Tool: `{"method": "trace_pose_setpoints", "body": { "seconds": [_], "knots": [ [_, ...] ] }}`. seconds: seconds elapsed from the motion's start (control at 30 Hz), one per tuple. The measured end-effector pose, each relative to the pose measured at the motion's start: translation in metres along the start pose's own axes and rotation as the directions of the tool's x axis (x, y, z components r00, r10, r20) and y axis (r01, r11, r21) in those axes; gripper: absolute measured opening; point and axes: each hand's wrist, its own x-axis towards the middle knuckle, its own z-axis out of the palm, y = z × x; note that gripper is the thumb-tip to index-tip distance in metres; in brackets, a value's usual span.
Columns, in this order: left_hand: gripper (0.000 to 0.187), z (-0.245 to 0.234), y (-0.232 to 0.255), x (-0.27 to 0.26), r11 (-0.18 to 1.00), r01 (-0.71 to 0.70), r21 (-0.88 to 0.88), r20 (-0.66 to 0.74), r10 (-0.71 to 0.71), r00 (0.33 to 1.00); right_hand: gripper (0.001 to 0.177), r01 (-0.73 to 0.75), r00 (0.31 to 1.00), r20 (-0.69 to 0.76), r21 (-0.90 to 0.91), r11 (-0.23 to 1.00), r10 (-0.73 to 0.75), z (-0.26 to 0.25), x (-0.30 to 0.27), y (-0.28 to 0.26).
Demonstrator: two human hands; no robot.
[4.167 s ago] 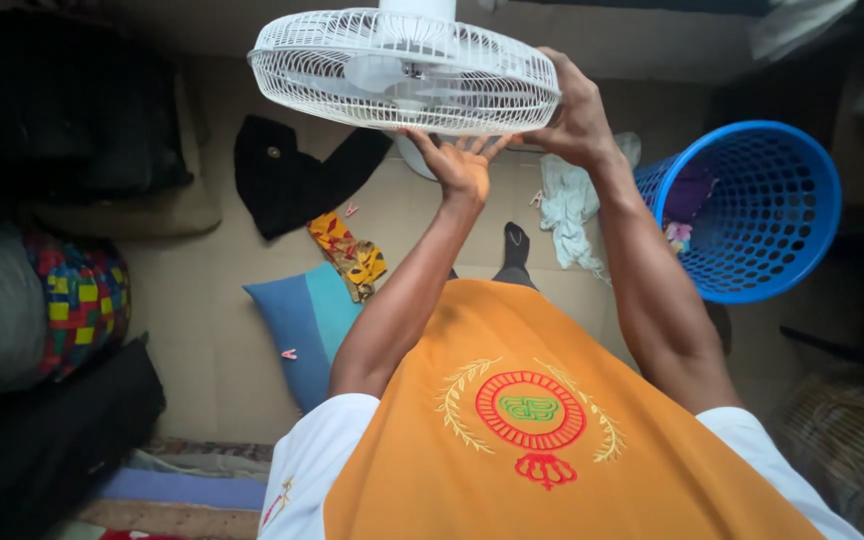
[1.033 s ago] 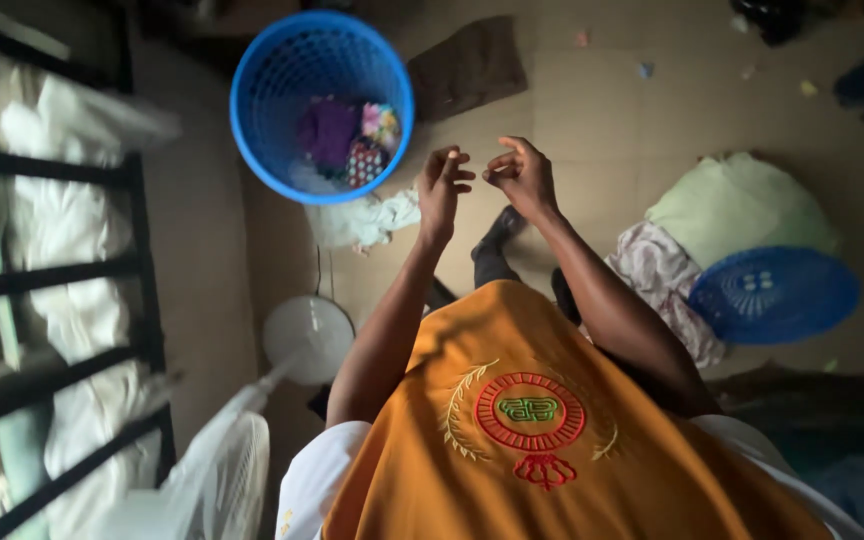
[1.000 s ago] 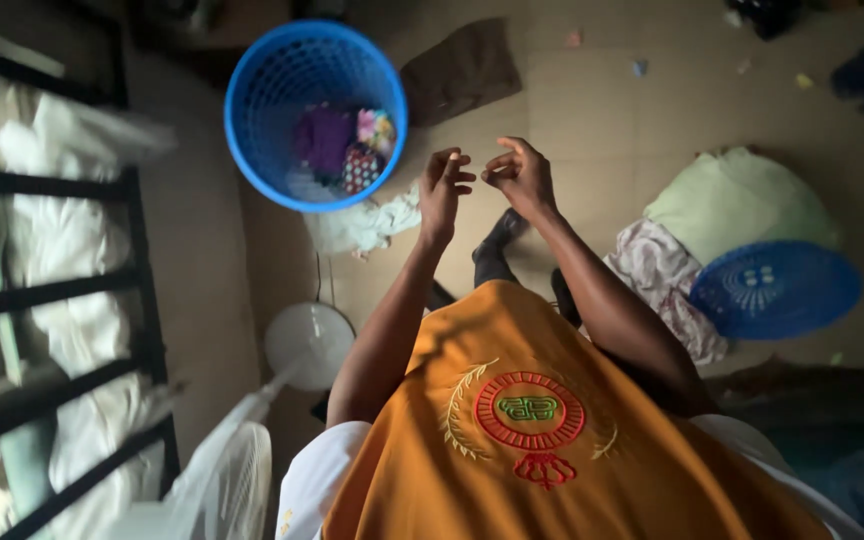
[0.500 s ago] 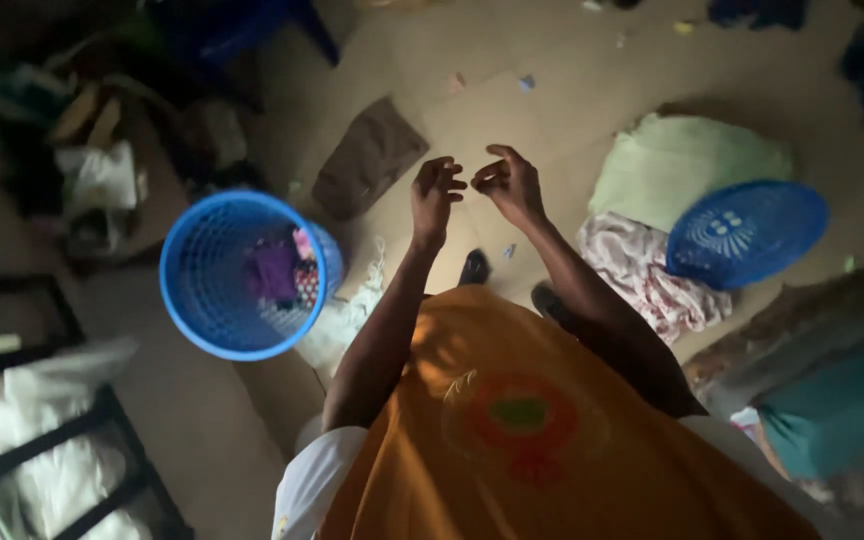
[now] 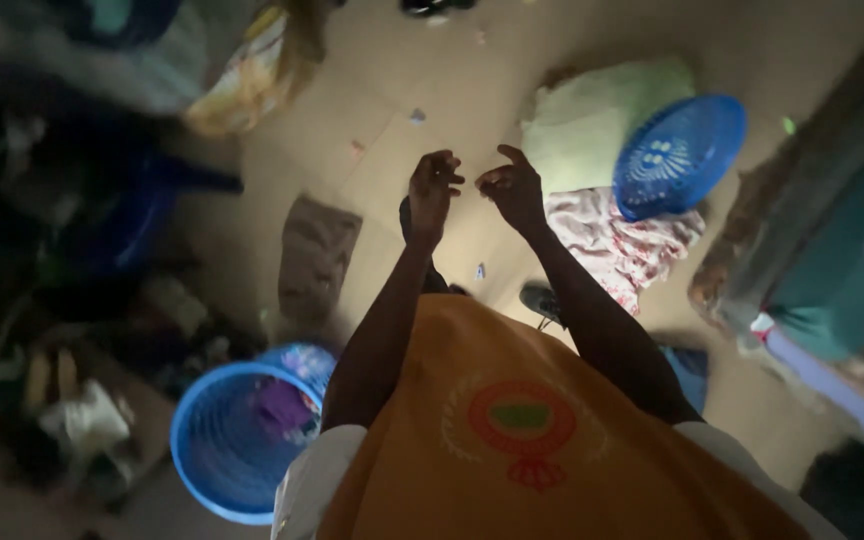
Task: The person is picking up clothespins from the floor and folding clothes.
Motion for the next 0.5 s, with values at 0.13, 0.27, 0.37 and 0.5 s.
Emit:
{"method": "trace_pose_setpoints", "body": {
  "seconds": [0.13, 0.27, 0.37, 0.5],
  "knots": [
    [0.028, 0.029, 0.007, 0.079, 1.000, 0.011, 0.025, 0.142, -0.014, 0.990, 0.049, -0.030, 0.988, -0.152, -0.015, 0.999, 0.027, -0.030, 0.043, -0.007],
    [0.028, 0.053, 0.041, 0.142, 0.997, 0.023, 0.075, 0.249, -0.041, 0.968, 0.062, -0.234, 0.896, -0.296, 0.322, 0.917, 0.332, -0.049, 0.096, -0.021],
    [0.028, 0.066, 0.053, 0.192, 0.993, -0.002, 0.119, 0.336, -0.038, 0.941, 0.062, -0.251, 0.852, -0.358, 0.363, 0.897, 0.383, -0.055, 0.133, -0.030],
    [0.028, 0.086, 0.068, 0.230, 0.982, 0.001, 0.188, 0.412, -0.080, 0.907, 0.062, -0.282, 0.812, -0.400, 0.366, 0.887, 0.424, -0.062, 0.162, -0.043]
  ]
}}
